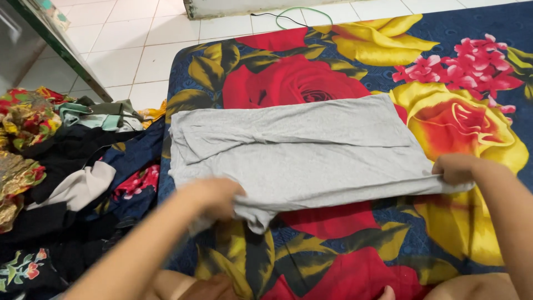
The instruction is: Folding a grey t-shirt, a colorful patterned cloth, and a pair of black pants on a bed.
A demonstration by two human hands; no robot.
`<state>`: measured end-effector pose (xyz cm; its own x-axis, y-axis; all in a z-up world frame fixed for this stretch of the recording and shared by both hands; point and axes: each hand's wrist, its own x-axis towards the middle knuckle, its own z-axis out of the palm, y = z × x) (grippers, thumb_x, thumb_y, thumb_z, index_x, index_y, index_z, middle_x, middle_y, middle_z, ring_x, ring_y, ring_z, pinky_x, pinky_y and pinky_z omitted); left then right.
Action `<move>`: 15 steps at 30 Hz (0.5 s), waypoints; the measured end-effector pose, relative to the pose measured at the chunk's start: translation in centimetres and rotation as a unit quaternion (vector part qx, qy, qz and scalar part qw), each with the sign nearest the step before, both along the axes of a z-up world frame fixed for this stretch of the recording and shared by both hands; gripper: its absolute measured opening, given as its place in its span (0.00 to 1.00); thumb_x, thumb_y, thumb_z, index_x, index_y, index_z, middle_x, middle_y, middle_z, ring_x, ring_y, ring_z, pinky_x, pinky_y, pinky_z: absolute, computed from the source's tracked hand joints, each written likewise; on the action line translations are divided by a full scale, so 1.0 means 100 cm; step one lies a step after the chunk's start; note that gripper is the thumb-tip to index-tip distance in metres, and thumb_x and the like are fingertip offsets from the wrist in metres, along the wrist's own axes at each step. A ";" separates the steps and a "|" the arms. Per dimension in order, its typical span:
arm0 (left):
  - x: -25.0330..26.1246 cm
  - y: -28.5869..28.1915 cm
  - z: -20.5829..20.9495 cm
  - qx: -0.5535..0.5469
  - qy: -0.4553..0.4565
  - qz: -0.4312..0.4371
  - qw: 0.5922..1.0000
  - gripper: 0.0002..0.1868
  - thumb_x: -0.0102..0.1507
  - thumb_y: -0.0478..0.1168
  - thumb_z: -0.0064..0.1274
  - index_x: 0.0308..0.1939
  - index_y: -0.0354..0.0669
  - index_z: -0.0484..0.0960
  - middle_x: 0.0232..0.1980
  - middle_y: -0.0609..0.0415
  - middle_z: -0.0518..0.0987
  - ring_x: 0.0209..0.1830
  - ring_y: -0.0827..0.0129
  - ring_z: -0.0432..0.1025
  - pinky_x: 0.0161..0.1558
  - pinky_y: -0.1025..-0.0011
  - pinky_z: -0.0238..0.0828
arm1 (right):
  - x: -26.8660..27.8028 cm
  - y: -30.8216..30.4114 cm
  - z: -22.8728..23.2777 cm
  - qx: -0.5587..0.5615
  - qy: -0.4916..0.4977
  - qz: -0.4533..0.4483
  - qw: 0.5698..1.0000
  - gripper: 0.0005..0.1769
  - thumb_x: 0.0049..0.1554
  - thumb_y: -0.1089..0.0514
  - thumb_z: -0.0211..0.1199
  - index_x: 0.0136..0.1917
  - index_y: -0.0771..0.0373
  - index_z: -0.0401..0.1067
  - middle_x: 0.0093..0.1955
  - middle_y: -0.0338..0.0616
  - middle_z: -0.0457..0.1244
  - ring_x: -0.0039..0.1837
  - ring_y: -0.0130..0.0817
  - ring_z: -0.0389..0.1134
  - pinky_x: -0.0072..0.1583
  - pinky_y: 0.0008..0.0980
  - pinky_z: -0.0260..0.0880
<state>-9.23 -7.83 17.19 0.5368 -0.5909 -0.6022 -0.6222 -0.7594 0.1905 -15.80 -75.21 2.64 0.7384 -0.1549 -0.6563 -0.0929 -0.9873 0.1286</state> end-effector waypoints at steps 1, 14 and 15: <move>0.019 0.002 0.010 0.000 0.000 -0.001 1.000 0.26 0.50 0.41 0.62 0.54 0.52 0.86 0.50 0.47 0.85 0.49 0.55 0.79 0.51 0.59 0.76 | 0.009 -0.007 -0.001 0.000 0.000 -0.001 1.000 0.17 0.47 0.64 0.59 0.44 0.48 0.85 0.43 0.43 0.77 0.51 0.38 0.77 0.54 0.39 0.77; 0.163 -0.002 -0.022 -0.155 -0.303 0.351 0.872 0.41 0.55 0.43 0.62 0.72 0.52 0.66 0.68 0.38 0.71 0.67 0.43 0.66 0.62 0.48 0.67 | 0.097 0.073 0.050 -0.064 -0.405 -0.149 0.900 0.45 0.46 0.60 0.71 0.76 0.43 0.65 0.70 0.54 0.63 0.67 0.57 0.67 0.63 0.51 0.70; 0.155 -0.003 -0.034 -0.170 -0.304 0.396 0.850 0.49 0.55 0.44 0.63 0.78 0.51 0.56 0.72 0.38 0.67 0.71 0.43 0.63 0.64 0.47 0.65 | 0.095 0.073 0.040 -0.046 -0.414 -0.189 0.889 0.43 0.51 0.58 0.69 0.78 0.42 0.64 0.72 0.55 0.62 0.70 0.57 0.67 0.66 0.52 0.70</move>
